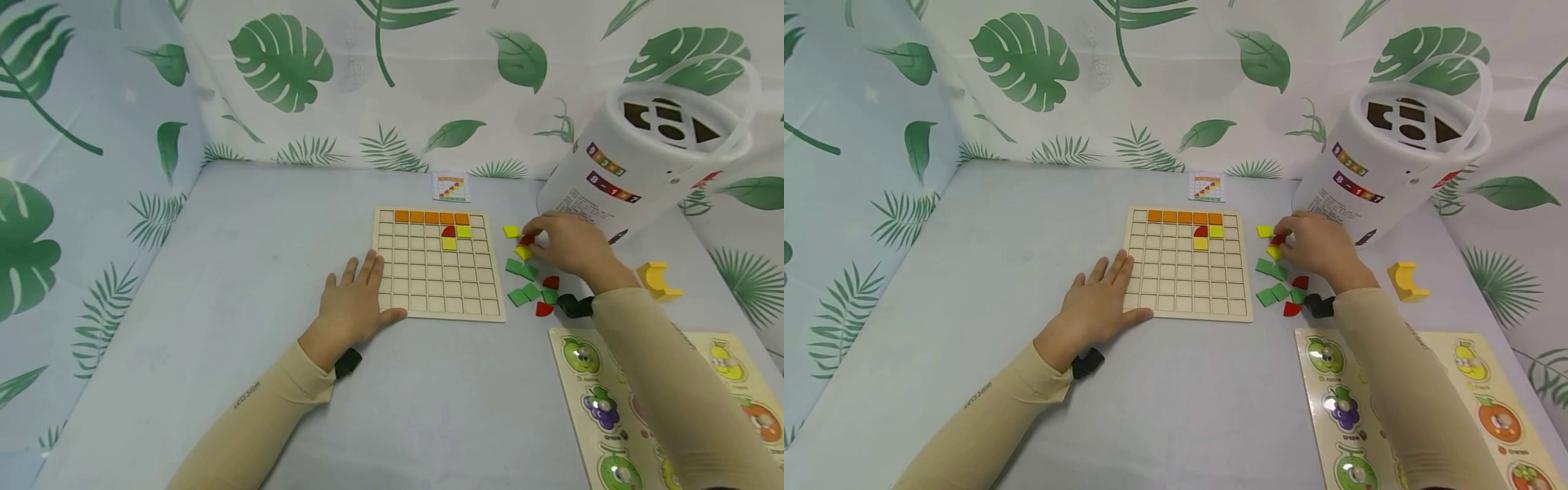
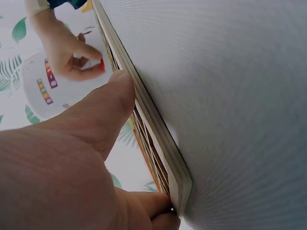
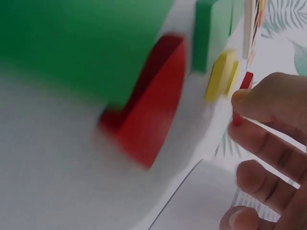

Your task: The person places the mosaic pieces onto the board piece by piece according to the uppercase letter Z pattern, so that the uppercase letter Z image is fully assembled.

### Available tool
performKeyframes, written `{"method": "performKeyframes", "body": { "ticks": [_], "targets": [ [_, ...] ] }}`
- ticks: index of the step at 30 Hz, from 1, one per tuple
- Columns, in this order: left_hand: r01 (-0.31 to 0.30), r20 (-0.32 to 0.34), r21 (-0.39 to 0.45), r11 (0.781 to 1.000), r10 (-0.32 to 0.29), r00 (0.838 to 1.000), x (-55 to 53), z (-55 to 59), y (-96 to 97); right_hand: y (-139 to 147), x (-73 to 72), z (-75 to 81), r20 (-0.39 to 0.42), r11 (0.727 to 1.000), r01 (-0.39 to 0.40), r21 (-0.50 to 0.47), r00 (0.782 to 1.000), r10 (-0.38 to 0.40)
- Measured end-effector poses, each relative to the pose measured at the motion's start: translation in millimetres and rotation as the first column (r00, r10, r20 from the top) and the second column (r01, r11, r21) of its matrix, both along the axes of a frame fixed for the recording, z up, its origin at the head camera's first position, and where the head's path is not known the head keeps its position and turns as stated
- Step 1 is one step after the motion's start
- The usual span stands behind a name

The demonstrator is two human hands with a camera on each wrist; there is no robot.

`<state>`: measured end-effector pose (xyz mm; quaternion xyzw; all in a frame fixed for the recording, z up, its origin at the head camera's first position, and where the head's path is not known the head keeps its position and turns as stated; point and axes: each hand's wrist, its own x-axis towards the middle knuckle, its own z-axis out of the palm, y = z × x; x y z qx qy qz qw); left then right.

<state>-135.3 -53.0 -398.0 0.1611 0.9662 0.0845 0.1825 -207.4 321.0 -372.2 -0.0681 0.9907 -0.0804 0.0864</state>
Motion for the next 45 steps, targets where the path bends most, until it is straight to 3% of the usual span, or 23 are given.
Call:
{"method": "performKeyframes", "body": {
  "ticks": [7,15,26,38,45],
  "targets": [
    [0.003,0.004,-0.009,1.000,-0.003,1.000,-0.1,1.3,-0.3,-25,-4.8,0.3,-0.055,0.998,-0.052,-0.017,0.997,0.051],
    [0.010,-0.003,-0.011,1.000,-0.010,1.000,0.3,1.1,-0.6,-62,-13.6,3.8,-0.025,0.993,-0.104,-0.053,0.994,0.103],
    [0.002,0.004,-0.006,1.000,-0.002,1.000,-0.7,-0.3,-1.8,-114,-25.6,-5.0,-0.017,0.969,-0.231,-0.093,0.973,0.230],
    [0.008,-0.001,-0.021,1.000,-0.008,1.000,-1.6,1.2,-1.0,-129,-27.7,-7.4,-0.055,0.948,-0.317,-0.021,0.947,0.316],
    [0.008,-0.005,-0.031,0.999,-0.008,1.000,-0.7,-0.3,-1.3,-133,-26.2,-8.1,-0.042,0.949,-0.316,-0.003,0.948,0.316]
  ]
}}
